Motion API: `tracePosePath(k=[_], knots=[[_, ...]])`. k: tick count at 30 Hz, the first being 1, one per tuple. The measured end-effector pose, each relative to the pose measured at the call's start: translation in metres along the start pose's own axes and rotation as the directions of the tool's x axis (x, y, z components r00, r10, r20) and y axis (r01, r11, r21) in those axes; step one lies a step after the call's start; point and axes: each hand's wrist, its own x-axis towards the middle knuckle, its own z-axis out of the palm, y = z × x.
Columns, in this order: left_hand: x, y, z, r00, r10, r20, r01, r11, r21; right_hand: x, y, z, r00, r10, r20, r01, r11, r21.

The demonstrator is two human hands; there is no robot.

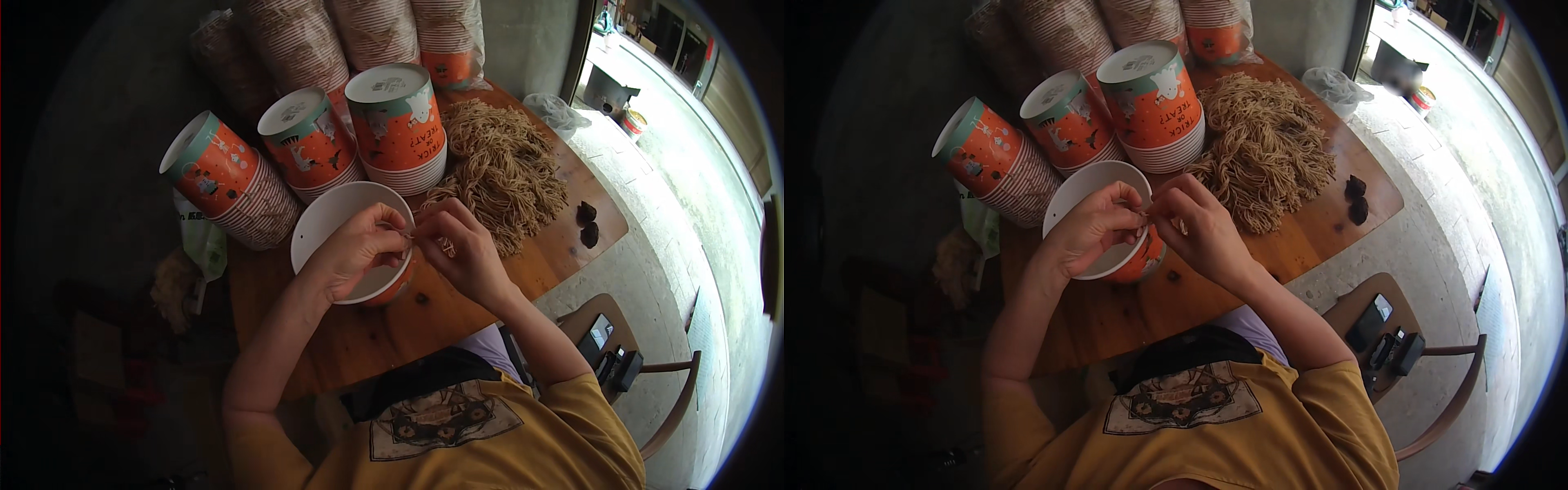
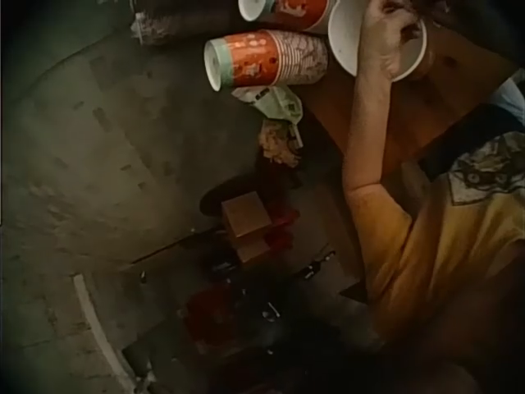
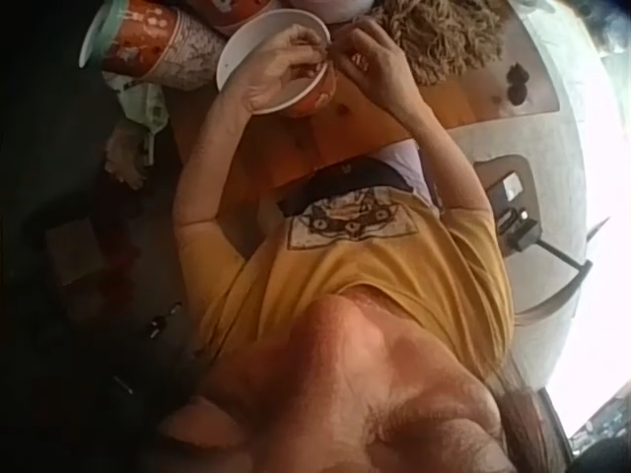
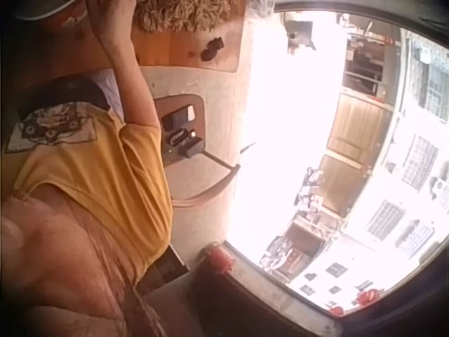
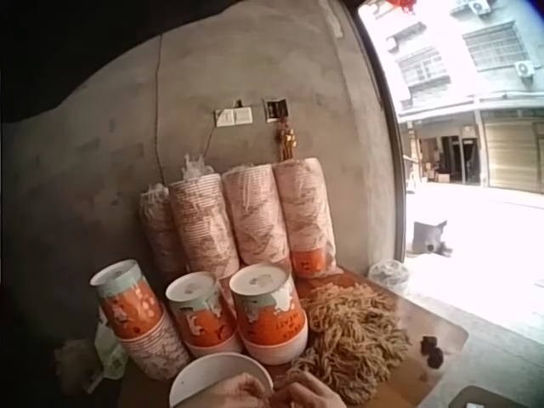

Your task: Tie hemp strings onto paper bowls as part of a packaging process.

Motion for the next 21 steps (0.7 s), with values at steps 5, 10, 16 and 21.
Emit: tracePosePath(k=[5,10,16,21], knots=[[0.000,0.000,0.002,0.996,0.067,0.062,-0.075,0.987,0.144,0.004,0.005,0.003,0.989,0.149,-0.001,-0.144,0.960,0.241],[0.001,-0.003,0.002,0.987,0.153,0.047,-0.160,0.924,0.347,0.004,0.001,0.000,0.882,0.447,0.149,-0.469,0.801,0.372],[0.002,-0.004,0.000,0.953,0.270,0.140,-0.303,0.811,0.500,0.007,-0.001,-0.005,0.941,0.322,0.103,-0.338,0.890,0.304],[-0.005,-0.002,0.008,0.855,0.483,0.186,-0.425,0.448,0.787,0.012,-0.013,-0.012,0.954,0.254,0.163,-0.266,0.962,0.063]])
